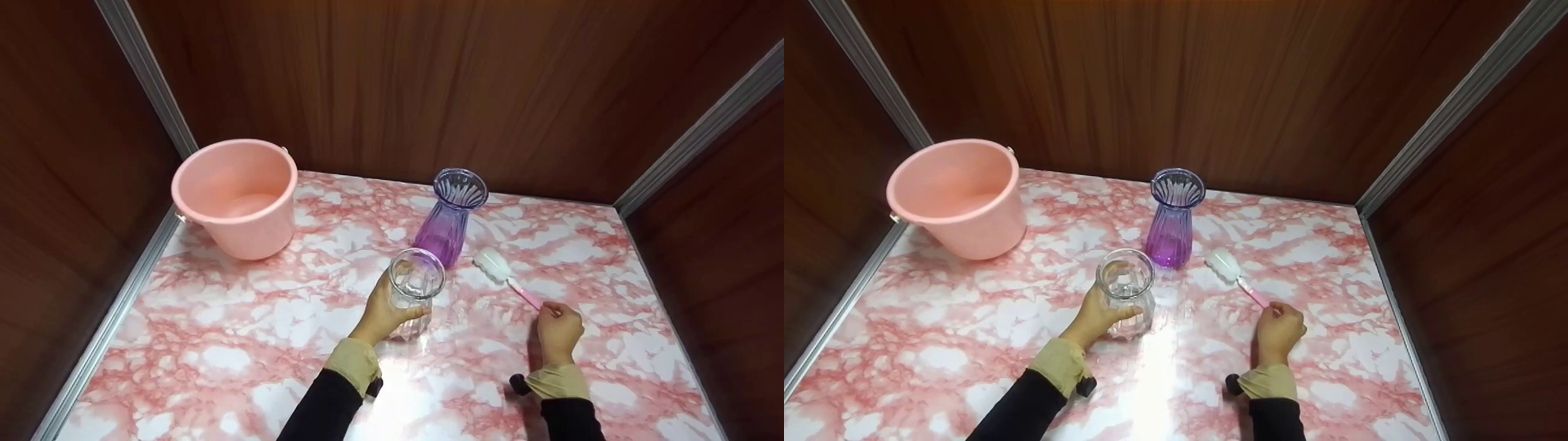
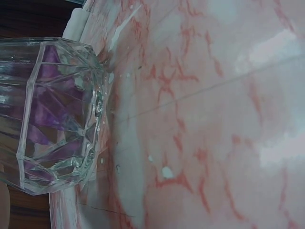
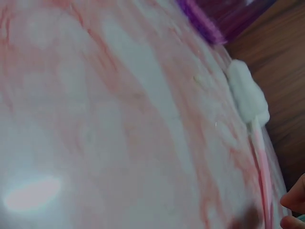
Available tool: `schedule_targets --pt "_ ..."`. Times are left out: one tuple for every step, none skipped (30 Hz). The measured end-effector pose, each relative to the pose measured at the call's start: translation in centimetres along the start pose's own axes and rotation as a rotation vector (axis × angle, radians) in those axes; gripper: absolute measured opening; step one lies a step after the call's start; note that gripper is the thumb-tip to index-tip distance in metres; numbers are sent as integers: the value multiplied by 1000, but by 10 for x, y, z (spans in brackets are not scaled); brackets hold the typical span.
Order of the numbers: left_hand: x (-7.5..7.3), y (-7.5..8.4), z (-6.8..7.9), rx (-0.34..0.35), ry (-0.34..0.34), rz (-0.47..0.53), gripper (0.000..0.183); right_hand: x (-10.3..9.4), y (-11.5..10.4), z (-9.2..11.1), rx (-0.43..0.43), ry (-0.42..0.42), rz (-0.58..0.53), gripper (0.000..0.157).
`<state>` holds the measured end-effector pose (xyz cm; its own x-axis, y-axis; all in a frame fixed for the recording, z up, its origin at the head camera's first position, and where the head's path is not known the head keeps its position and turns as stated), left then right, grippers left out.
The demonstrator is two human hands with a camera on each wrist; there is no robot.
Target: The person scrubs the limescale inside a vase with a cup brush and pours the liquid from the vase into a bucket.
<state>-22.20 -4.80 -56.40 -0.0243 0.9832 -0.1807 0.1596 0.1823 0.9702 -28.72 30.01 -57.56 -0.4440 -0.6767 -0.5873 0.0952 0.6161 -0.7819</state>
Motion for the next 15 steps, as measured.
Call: schedule_targets --pt "0 0 0 1 1 3 106 1 -3 1 5 -3 -11 21" --pt "0 0 0 3 1 9 106 3 -5 2 8 -5 -22 21" --pt "0 -1 0 6 1 11 106 4 -8 3 3 -10 -33 21" --pt "0 -1 0 8 2 10 106 6 -12 4 -4 -18 -49 20" --pt "0 -1 0 12 3 8 106 8 -15 5 -7 -32 -71 20" --pt "0 -1 0 15 5 5 107 10 -18 7 -6 -50 -102 19" --pt "0 -1 0 19 7 4 107 12 -22 9 -8 -65 -131 19" --pt "0 -1 0 22 8 2 108 14 -25 11 -12 -79 -151 19" --pt "0 -1 0 22 8 -2 108 16 -27 13 -13 -96 -169 20" --pt "0 -2 0 22 10 -3 108 18 -30 16 -10 -113 -186 20" --pt "0 -2 0 22 11 -2 108 21 -33 18 -11 -129 -193 21" --pt "0 -2 0 21 12 0 109 23 -36 20 -14 -144 -198 22" --pt "1 -2 0 21 11 4 109 24 -38 22 -18 -160 -197 24" --pt "1 -2 0 20 11 9 109 26 -41 24 -23 -178 -199 25" --pt "1 -2 0 17 13 11 109 28 -44 27 -30 -193 -207 26"
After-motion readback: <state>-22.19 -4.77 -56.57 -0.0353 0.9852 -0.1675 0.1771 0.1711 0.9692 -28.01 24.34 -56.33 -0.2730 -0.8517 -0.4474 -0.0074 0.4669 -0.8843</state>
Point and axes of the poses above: each hand's wrist, its own z-axis away from the middle knuckle, its own x-axis out of the palm, y = z × x, the point moved 3 cm from there along -z, towards the middle knuckle, and after that the axes turned 3 degrees about -y, right-handed, at the moved point
